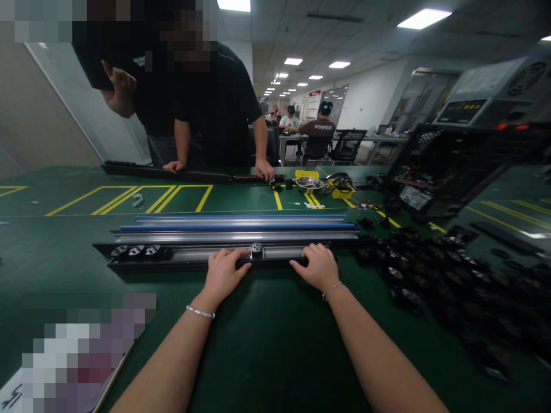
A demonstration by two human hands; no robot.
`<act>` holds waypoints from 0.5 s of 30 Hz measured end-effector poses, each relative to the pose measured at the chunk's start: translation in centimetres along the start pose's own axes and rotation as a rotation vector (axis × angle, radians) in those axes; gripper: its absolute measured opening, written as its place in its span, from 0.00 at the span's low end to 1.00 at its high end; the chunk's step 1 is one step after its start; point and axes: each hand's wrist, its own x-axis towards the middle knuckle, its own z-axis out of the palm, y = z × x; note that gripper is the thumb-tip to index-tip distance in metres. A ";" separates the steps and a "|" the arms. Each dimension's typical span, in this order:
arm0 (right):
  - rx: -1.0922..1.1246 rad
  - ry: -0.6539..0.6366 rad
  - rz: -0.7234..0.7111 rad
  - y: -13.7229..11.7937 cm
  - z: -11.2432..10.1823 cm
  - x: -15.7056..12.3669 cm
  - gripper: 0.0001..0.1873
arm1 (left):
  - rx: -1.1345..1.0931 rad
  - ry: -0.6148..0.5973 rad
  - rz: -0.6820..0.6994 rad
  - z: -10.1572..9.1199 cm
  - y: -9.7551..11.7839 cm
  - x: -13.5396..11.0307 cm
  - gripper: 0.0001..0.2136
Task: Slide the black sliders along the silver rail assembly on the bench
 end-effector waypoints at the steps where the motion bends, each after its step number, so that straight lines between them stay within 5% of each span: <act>1: 0.001 0.004 0.000 0.0 0.0 0.0 0.19 | -0.003 0.000 0.002 0.0 0.0 0.0 0.14; 15: 0.218 0.100 -0.036 -2.2 -0.2 0.5 0.14 | 0.031 0.004 0.086 0.3 -0.4 -0.2 0.16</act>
